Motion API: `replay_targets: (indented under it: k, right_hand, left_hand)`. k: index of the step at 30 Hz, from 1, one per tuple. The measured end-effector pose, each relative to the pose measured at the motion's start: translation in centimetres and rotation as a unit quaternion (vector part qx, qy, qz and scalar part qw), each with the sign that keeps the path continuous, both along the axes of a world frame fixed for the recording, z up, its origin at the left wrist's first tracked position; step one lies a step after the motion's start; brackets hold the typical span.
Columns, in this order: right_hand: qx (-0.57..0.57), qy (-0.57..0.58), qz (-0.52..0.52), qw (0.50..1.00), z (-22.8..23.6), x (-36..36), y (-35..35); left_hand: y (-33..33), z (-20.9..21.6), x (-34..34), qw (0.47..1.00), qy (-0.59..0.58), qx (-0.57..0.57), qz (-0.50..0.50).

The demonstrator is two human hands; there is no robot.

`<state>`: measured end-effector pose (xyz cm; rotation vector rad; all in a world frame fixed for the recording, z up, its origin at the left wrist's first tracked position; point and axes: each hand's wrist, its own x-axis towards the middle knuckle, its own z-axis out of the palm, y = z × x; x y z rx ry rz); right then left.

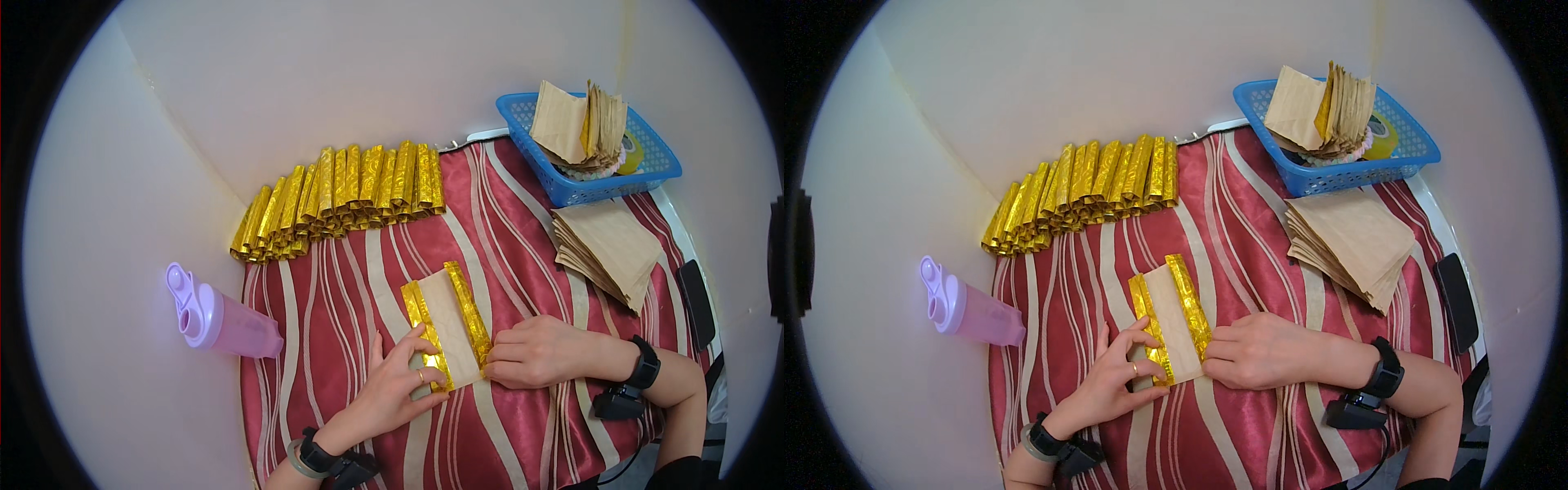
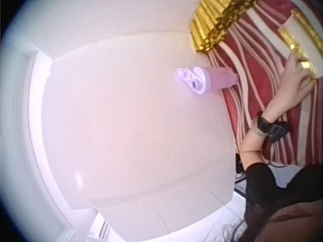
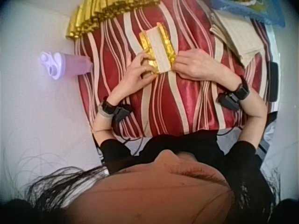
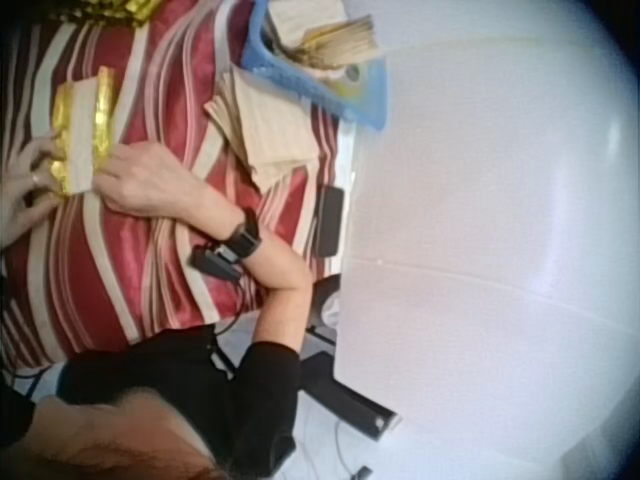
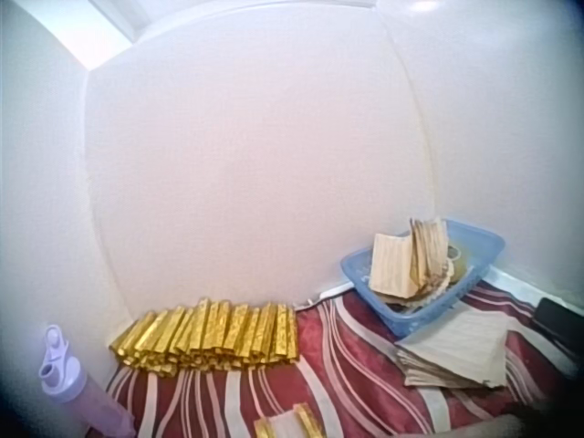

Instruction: Fold gold foil paper into long strips and then fold it around square sheets of paper.

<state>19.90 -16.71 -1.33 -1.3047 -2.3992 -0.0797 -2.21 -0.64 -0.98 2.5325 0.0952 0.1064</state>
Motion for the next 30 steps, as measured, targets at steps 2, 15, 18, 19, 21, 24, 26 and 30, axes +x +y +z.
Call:
replay_targets:
  k: [2, 15, 18, 19, 21, 24, 26, 30]
  right_hand:
    - [-0.004, 0.036, -0.02, 0.999, 0.1, -0.2, 0.0]
    - [-0.063, 0.108, -0.09, 0.988, -0.3, -1.4, 0.4]
    - [-0.089, 0.146, -0.102, 0.98, -0.8, -1.3, 0.4]
    - [-0.097, 0.16, -0.108, 0.976, -0.7, -1.3, 0.4]
    - [-0.105, 0.173, -0.115, 0.973, -0.6, -1.4, 0.4]
    - [-0.12, 0.164, -0.132, 0.97, -0.5, -1.5, 0.4]
    - [-0.114, 0.164, -0.138, 0.97, -0.7, -1.6, 0.5]
    - [-0.117, 0.166, -0.132, 0.97, -0.5, -1.5, 0.5]
  left_hand:
    - [0.0, -0.2, -0.1, 1.0, 0.001, -0.018, 0.012]
    - [-1.1, -0.2, 0.4, 0.996, 0.017, -0.036, 0.082]
    - [-1.0, -0.4, 0.4, 0.998, -0.01, 0.005, 0.067]
    - [-1.0, -0.4, 0.5, 0.998, -0.009, 0.004, 0.067]
    - [-1.1, -0.4, 0.6, 0.997, -0.008, 0.007, 0.071]
    - [-1.2, -0.2, 0.7, 0.995, 0.023, -0.028, 0.088]
    - [-1.2, -0.3, 0.7, 0.996, 0.022, -0.018, 0.086]
    - [-1.3, -0.8, 0.9, 0.995, -0.017, 0.021, 0.1]
